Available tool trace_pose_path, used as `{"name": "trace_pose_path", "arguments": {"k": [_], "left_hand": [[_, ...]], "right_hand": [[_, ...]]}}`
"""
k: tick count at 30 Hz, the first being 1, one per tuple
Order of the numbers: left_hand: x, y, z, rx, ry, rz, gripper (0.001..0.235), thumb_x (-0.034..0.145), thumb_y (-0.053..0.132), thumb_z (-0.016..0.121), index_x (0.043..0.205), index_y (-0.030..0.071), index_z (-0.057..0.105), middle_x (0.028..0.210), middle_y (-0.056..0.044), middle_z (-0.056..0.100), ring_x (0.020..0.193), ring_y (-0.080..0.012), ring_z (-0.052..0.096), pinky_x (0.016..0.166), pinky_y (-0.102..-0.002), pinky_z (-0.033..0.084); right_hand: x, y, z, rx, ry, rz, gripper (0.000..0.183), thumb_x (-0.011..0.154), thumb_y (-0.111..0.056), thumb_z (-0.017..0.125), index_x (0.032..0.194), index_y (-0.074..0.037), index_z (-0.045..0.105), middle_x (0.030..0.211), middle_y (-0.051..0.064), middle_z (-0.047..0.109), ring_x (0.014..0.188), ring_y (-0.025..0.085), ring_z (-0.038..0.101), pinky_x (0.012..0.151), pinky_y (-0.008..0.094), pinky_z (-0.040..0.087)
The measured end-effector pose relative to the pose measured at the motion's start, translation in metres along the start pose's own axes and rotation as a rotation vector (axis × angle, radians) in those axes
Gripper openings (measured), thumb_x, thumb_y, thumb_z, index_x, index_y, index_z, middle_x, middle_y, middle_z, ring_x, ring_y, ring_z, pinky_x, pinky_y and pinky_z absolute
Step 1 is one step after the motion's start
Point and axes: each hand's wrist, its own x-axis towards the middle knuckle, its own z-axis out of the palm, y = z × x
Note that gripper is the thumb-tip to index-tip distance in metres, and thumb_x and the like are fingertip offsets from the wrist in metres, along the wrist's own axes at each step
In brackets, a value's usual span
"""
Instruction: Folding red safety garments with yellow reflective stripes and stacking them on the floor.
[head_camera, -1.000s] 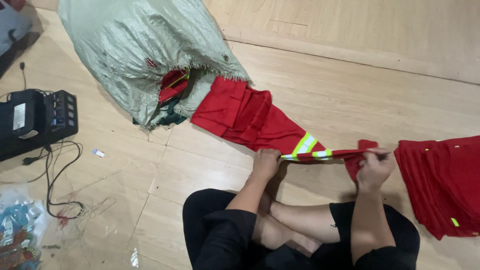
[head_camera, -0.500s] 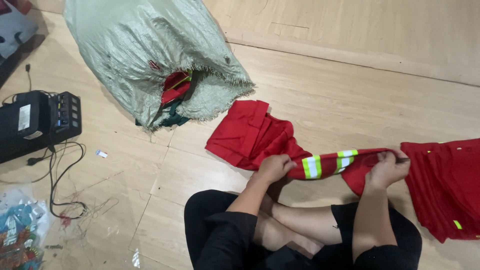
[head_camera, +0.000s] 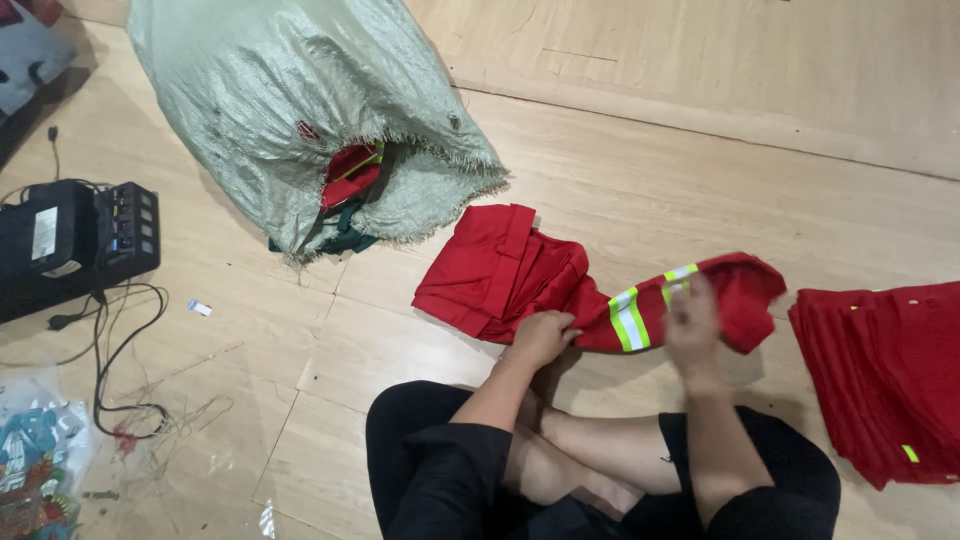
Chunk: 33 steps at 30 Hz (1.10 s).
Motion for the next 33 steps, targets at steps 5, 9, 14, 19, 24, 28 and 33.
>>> {"name": "trace_pose_path", "arguments": {"k": [5,9,14,19,24,28,33], "left_hand": [[0.001,-0.007,0.017,0.045,-0.019,0.025,0.024,0.094,0.03,0.068,0.114,0.018,0.074,0.107,-0.009,0.073,0.109,-0.0328,0.069,0.092,-0.047,0.056],[0.004,-0.007,0.023,0.074,-0.035,0.095,0.02,0.091,0.028,0.069,0.108,0.02,0.076,0.103,-0.006,0.074,0.107,-0.0312,0.069,0.091,-0.045,0.056],[0.003,-0.007,0.026,0.08,-0.027,0.129,0.017,0.09,0.024,0.067,0.104,0.022,0.076,0.098,-0.003,0.072,0.103,-0.0304,0.068,0.087,-0.044,0.055],[-0.003,-0.003,0.003,0.22,-0.014,0.095,0.021,0.084,0.014,0.063,0.1,0.02,0.076,0.098,-0.003,0.071,0.104,-0.0304,0.067,0.087,-0.044,0.053],[-0.006,-0.013,-0.021,0.309,0.214,-0.136,0.032,0.083,0.025,0.07,0.115,0.024,0.072,0.11,-0.003,0.066,0.106,-0.0307,0.063,0.089,-0.046,0.049],[0.006,-0.049,0.011,0.323,0.251,-0.166,0.016,0.087,0.036,0.071,0.097,0.024,0.075,0.096,-0.001,0.068,0.099,-0.0272,0.066,0.087,-0.044,0.05],[-0.004,-0.006,-0.023,0.058,0.073,-0.116,0.045,0.094,0.042,0.07,0.131,0.017,0.067,0.125,-0.009,0.071,0.124,-0.0302,0.063,0.103,-0.043,0.047]], "right_hand": [[-0.051,0.015,0.048,-0.254,-0.468,0.024,0.047,0.084,-0.031,0.074,0.129,-0.043,0.068,0.146,-0.009,0.059,0.111,0.021,0.07,0.09,0.034,0.057],[-0.051,-0.001,0.046,-0.238,-0.741,0.146,0.046,0.092,-0.04,0.064,0.137,-0.049,0.059,0.155,-0.025,0.048,0.112,0.024,0.069,0.087,0.039,0.061],[-0.045,-0.005,0.044,-0.17,-0.783,0.181,0.043,0.091,-0.038,0.067,0.134,-0.041,0.063,0.133,-0.019,0.065,0.109,0.025,0.071,0.087,0.043,0.061],[-0.051,0.022,0.045,-0.34,-0.721,0.091,0.027,0.093,-0.049,0.063,0.117,-0.04,0.07,0.102,-0.012,0.072,0.094,0.022,0.073,0.079,0.039,0.06],[-0.026,0.036,0.018,-0.095,-0.231,0.095,0.014,0.094,-0.018,0.071,0.106,-0.023,0.078,0.088,0.0,0.07,0.087,0.022,0.071,0.079,0.033,0.056],[-0.024,0.045,0.006,0.22,-0.005,0.419,0.018,0.101,-0.001,0.06,0.115,-0.005,0.071,0.076,0.012,0.068,0.065,0.023,0.071,0.055,0.031,0.057],[-0.027,0.055,0.009,0.324,0.062,0.503,0.016,0.103,0.001,0.058,0.117,-0.002,0.066,0.074,0.014,0.07,0.064,0.023,0.073,0.056,0.031,0.059]]}}
